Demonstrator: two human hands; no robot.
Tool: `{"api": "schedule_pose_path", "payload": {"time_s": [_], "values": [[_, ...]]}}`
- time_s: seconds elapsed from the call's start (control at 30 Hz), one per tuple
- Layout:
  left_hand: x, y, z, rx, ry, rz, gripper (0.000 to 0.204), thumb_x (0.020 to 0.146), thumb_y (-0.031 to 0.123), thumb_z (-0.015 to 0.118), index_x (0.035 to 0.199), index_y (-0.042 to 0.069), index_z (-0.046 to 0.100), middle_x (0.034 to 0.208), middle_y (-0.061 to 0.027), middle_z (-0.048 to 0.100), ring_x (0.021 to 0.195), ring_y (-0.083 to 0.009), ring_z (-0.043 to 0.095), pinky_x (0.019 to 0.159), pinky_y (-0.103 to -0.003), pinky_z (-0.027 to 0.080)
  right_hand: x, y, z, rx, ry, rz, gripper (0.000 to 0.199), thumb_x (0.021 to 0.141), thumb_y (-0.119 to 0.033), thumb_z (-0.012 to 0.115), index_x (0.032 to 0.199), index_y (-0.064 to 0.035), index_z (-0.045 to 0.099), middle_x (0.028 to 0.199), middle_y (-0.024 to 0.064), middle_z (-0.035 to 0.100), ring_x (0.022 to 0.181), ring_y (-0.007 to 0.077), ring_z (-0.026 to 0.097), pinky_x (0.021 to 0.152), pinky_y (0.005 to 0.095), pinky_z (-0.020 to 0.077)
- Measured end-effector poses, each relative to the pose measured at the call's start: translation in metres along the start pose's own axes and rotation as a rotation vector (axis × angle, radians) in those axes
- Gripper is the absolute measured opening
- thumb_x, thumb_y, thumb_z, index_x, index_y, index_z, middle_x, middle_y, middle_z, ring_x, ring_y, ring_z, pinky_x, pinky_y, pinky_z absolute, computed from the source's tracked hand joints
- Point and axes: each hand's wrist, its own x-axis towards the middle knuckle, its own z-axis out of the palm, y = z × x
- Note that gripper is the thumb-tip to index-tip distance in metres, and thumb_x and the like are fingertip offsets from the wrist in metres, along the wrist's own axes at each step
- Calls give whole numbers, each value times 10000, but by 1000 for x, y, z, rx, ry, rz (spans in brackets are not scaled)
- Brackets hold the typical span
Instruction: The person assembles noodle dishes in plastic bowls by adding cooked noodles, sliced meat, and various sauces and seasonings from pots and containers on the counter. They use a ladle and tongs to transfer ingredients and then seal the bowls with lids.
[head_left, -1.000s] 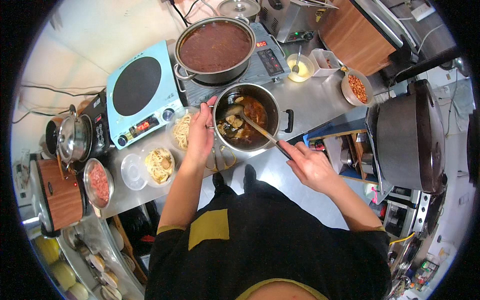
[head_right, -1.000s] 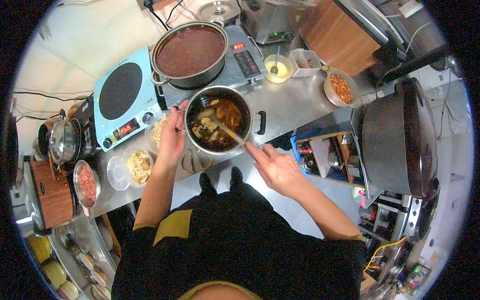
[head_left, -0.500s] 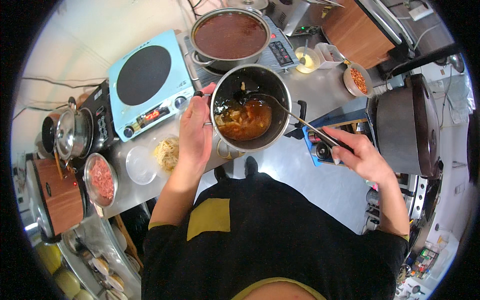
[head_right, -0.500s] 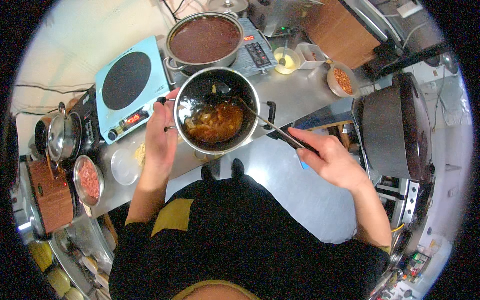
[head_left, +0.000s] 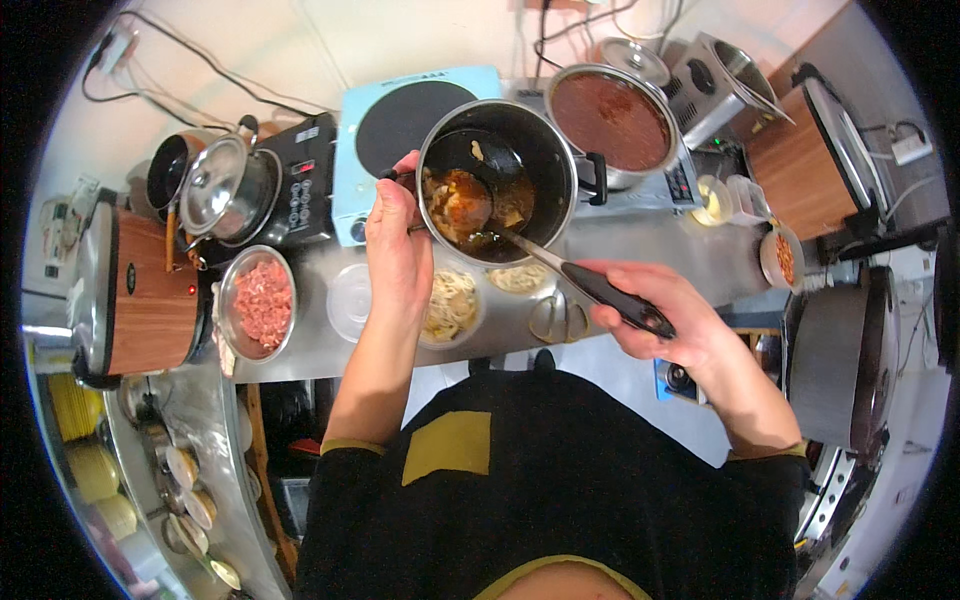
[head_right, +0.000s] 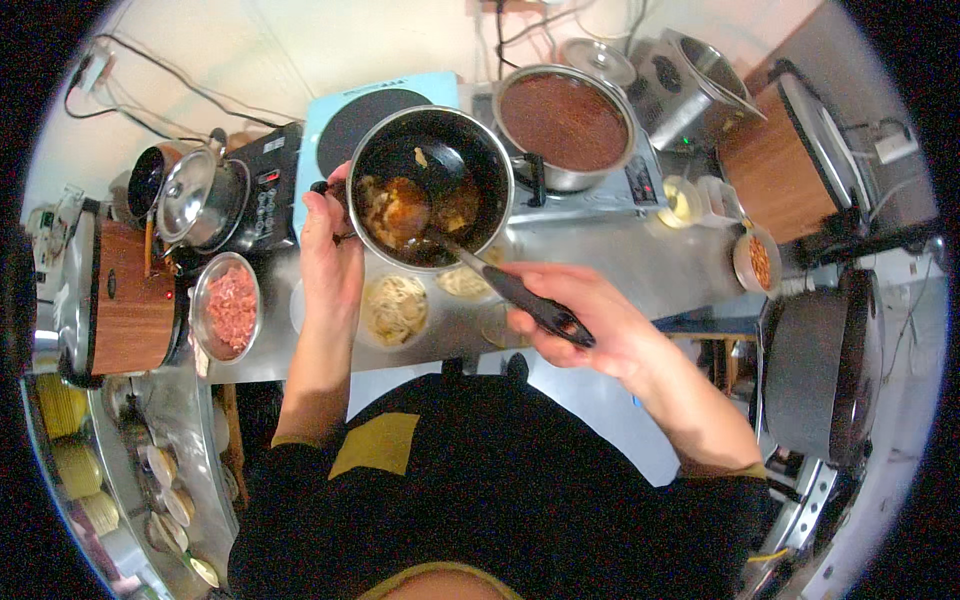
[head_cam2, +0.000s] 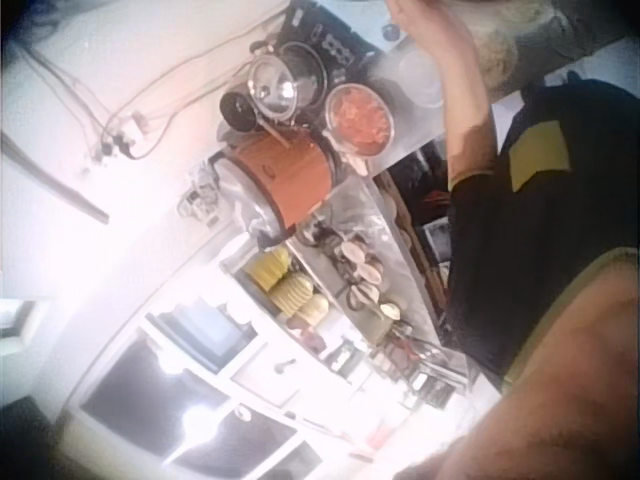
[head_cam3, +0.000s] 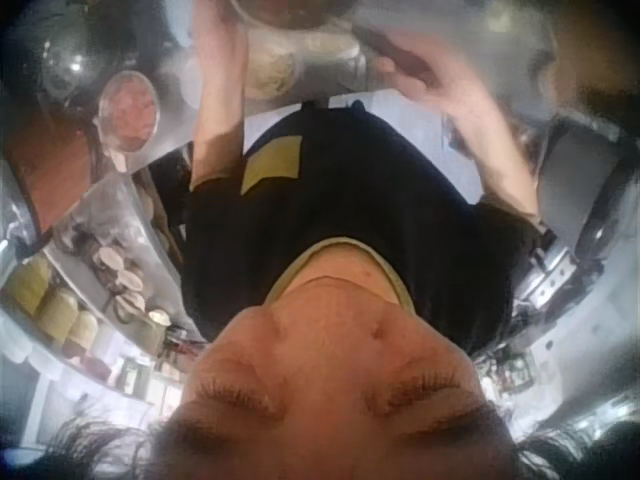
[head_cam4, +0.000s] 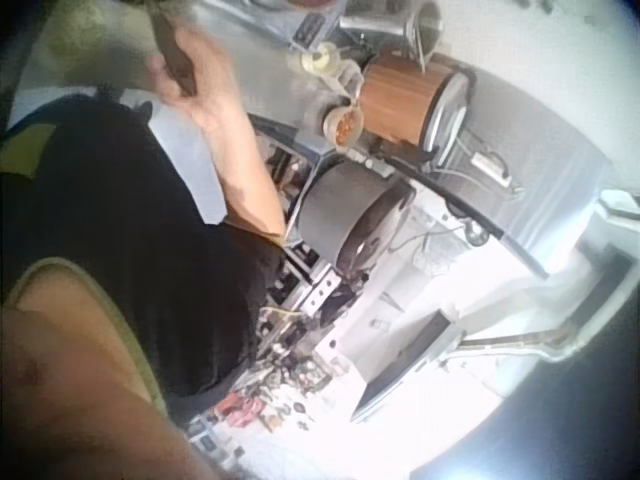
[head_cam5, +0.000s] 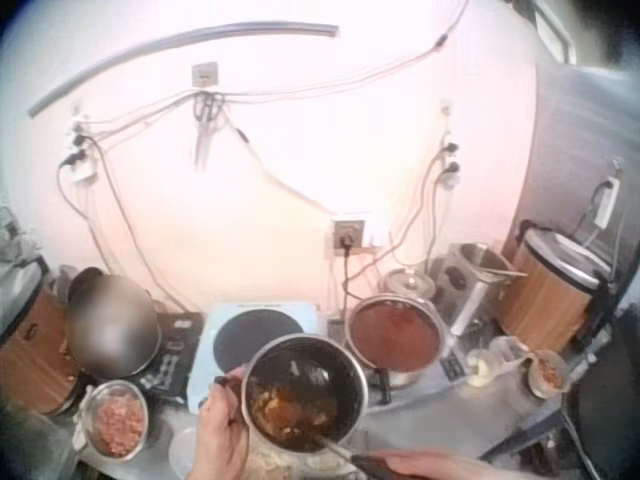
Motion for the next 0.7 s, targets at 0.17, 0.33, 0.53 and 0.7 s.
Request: {"api": "schedule_pose_path", "payload": {"time_s": [0.17,0.33,0.53,0.7], "values": [[45,1,-50,-139,124,70,519,944,460,412,1155,-4,512,1134,-64,550,1051,-157,514,956,-353,388,89,-3,12,178,-236,-52,349,959,-217,410,1239,-9,404,831,68,514,478,60,406,357,186,297],[103,-21,-105,-265,199,141,509,929,467,428,1082,-8,528,1106,-76,553,1052,-172,502,987,-357,359,152,-19,26,142,-190,-59,304,955,-201,391,1187,-6,412,825,68,528,481,57,405,367,189,303],[147,-41,-122,-335,284,86,535,922,463,447,1105,-34,520,1012,-64,596,1000,-157,535,956,-334,390,187,-45,31,88,-129,-90,245,950,-171,366,1120,-3,416,789,58,536,459,54,404,350,191,297],[164,-35,-139,-326,296,-22,541,917,510,444,1028,-10,544,900,-14,560,790,-110,488,827,-256,402,199,-54,30,88,-116,-79,147,951,-159,363,984,-27,419,778,61,533,450,56,407,347,185,317]]}}
